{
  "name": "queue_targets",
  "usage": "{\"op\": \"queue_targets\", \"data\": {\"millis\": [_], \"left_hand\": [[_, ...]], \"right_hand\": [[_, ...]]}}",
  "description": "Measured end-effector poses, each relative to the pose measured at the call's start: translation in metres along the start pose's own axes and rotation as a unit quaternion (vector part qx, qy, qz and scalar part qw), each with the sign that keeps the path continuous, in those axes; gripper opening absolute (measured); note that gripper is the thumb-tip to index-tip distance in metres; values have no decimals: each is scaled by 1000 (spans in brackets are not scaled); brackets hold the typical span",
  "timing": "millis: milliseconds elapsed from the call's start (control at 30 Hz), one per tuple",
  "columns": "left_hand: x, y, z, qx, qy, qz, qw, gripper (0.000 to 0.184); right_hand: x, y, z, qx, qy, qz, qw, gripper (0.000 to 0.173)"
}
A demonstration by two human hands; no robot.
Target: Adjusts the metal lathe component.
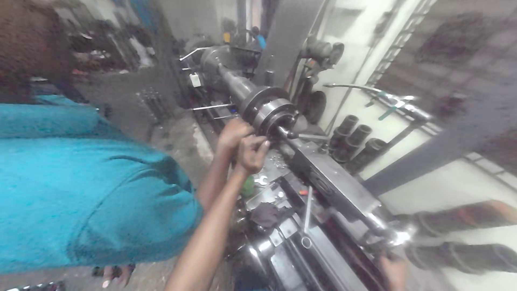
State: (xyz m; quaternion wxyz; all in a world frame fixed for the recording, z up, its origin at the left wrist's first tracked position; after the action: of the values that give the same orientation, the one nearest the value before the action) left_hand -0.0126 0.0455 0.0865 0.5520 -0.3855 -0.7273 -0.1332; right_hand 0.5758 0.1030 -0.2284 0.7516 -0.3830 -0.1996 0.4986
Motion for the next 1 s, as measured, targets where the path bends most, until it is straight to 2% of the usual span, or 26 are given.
{"op": "queue_targets", "data": {"millis": [67, 167, 367, 500, 667, 733, 867, 1000], "left_hand": [[1, 0, 0, -3, 9, -2, 1000, 49], [1, -1, -2, -1, 11, -4, 1000, 46], [0, 3, 0, 1, 3, 6, 1000, 44], [-3, 2, 4, -23, 4, 6, 1000, 42], [-2, 1, 4, 7, -14, 10, 1000, 41], [-4, 3, 5, 23, -32, 22, 999, 42], [-3, 0, 3, 13, -17, -1, 1000, 42], [-1, -1, 4, 6, -11, -13, 1000, 43]], "right_hand": [[5, 3, -10, 9, -18, -10, 1000, 45], [-10, -4, 2, 29, 6, 15, 999, 42], [-28, -19, 19, -15, 32, 41, 999, 39], [-19, -12, 4, 22, 22, 35, 999, 39], [-54, -35, 46, 21, 57, 63, 996, 33], [-52, -37, 42, 21, 46, 59, 997, 32], [-47, -36, 38, 94, 13, 25, 995, 28], [-50, -44, 45, 98, 32, 16, 995, 31]]}}
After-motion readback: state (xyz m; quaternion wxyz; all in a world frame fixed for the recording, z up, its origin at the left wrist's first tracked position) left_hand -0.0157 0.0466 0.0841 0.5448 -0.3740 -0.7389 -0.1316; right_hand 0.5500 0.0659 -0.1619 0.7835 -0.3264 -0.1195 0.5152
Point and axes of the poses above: each hand's wrist, its own x-axis towards the middle knuckle, its own y-axis out of the palm, z = x × y, the point moved 9 cm from there along x, towards the middle knuckle, and after that the axes turned 9 degrees about y, right-handed, at the moved point
